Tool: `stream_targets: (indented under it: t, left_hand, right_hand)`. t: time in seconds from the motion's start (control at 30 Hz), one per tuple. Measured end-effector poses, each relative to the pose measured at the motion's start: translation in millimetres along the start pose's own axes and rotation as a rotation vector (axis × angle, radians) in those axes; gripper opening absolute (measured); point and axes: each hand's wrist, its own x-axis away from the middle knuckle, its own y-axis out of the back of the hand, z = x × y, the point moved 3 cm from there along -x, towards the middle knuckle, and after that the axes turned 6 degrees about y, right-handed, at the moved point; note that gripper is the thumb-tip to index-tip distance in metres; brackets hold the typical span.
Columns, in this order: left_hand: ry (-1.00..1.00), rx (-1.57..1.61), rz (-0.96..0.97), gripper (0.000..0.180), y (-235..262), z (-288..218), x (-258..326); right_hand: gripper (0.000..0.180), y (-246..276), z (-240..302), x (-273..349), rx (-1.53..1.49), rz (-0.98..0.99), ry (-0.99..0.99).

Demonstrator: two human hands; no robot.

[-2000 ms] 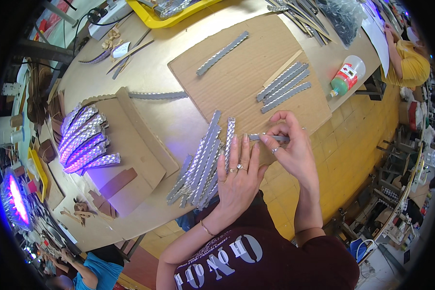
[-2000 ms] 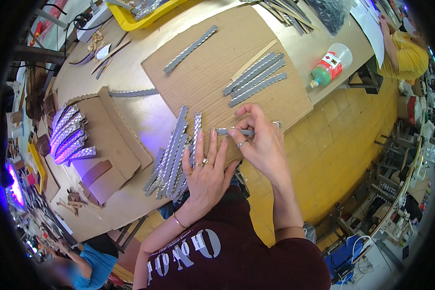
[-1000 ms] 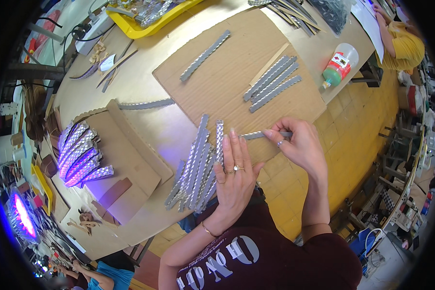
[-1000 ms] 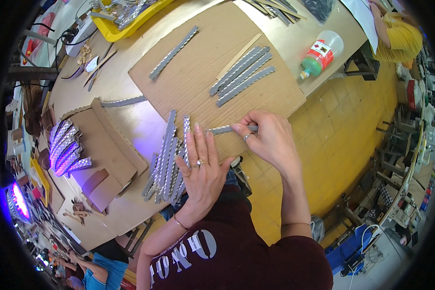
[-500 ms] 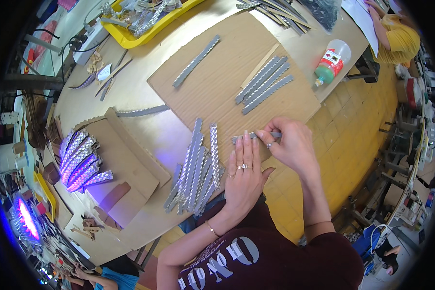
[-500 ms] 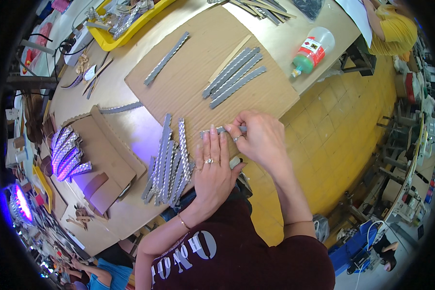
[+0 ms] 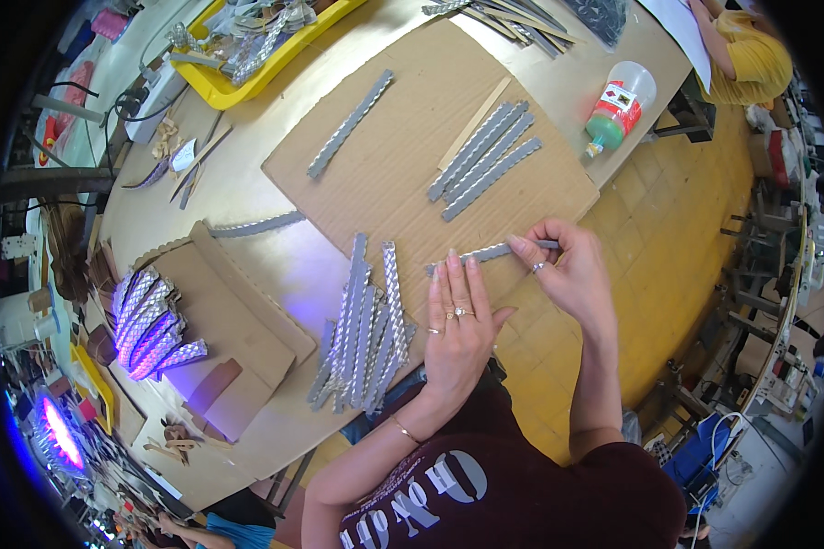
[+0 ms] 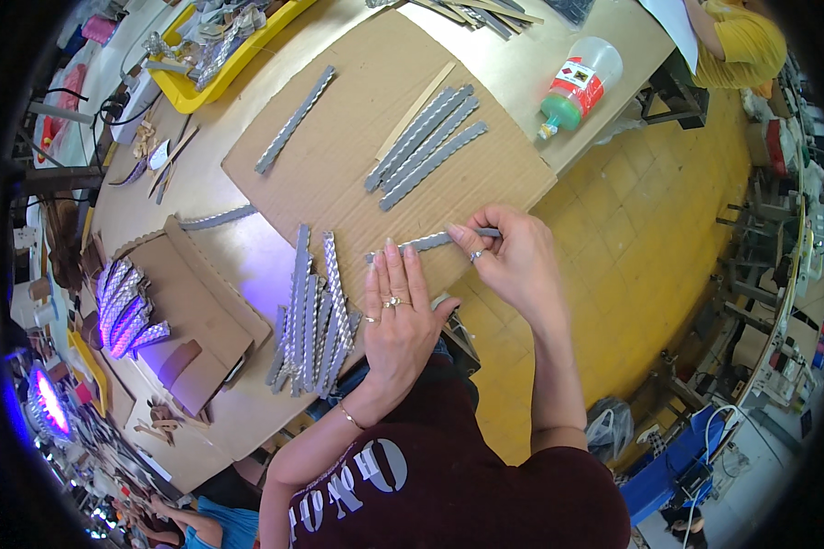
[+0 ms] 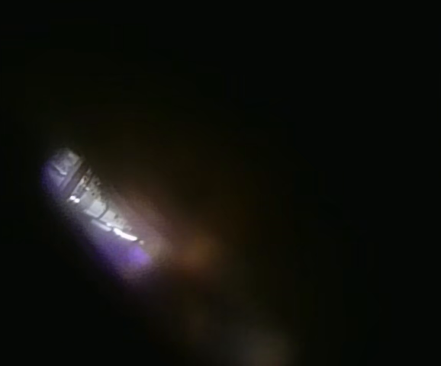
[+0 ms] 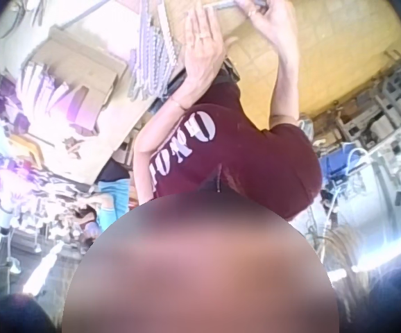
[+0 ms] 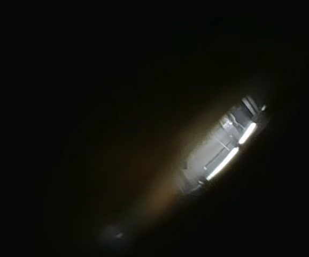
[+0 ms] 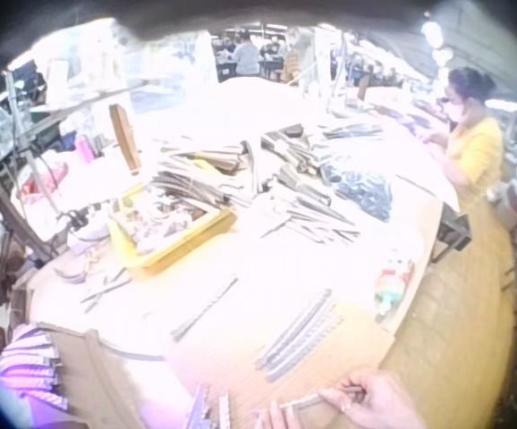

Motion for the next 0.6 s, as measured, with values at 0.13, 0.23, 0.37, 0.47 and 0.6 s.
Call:
stream_targets:
  t: [0.13,0.23,0.37,0.47,0.6]
  left_hand:
    - [-0.010,-0.057,-0.012,0.077,1.5,-2.7,-2.9]
    - [-0.025,-0.100,-0.074,0.073,1.6,-6.2,-5.7]
    - [-0.046,-0.220,-0.111,0.070,-0.2,-11.8,-9.7]
    - [-0.061,-0.265,-0.126,0.070,-2.2,-12.4,-10.8]
    - [-0.063,-0.284,-0.151,0.072,-5.0,-13.1,-9.2]
  right_hand:
    - [0.023,-4.5,-0.3,1.0,0.038,-0.059,0.041]
    - [0.021,-8.2,0.1,1.7,0.065,-0.075,0.075]
    - [0.021,-5.9,1.2,4.7,0.166,-0.133,0.122]
    - [0.021,1.6,-6.5,6.9,0.011,-0.148,-0.004]
    - [0.019,2.9,-17.4,12.8,-0.272,-0.205,-0.075]
